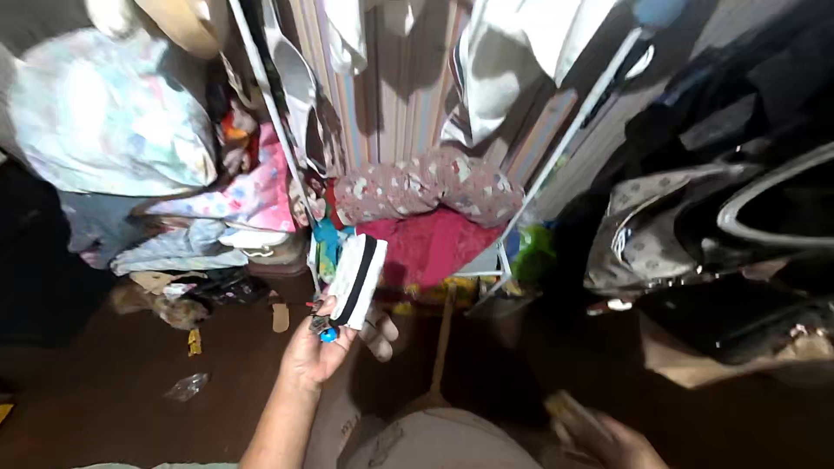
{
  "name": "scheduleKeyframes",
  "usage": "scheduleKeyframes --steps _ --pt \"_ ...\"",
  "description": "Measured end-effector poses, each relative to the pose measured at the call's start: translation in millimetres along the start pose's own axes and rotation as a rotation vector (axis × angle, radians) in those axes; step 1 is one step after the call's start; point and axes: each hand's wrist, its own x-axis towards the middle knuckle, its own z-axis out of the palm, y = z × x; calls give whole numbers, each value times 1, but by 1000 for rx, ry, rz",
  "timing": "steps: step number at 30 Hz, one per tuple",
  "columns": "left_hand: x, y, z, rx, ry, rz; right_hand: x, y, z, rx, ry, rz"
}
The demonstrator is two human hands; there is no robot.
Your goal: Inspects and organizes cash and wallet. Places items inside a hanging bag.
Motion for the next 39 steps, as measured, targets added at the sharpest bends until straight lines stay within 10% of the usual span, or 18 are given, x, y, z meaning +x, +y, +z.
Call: scheduleKeyframes --steps 5,16,27,39 --pt "-33 19 -61 73 -138 -86 58 -118 106 542 -144 102" --pt "-60 30 -99 249 -81 -42 76 -188 238 625 -434 10" --pt "-96 29 -81 243 -260 219 84 -208 243 327 -568 -295" --pt "-125 -13 -40 180 139 295 81 -197 228 131 -620 -415"
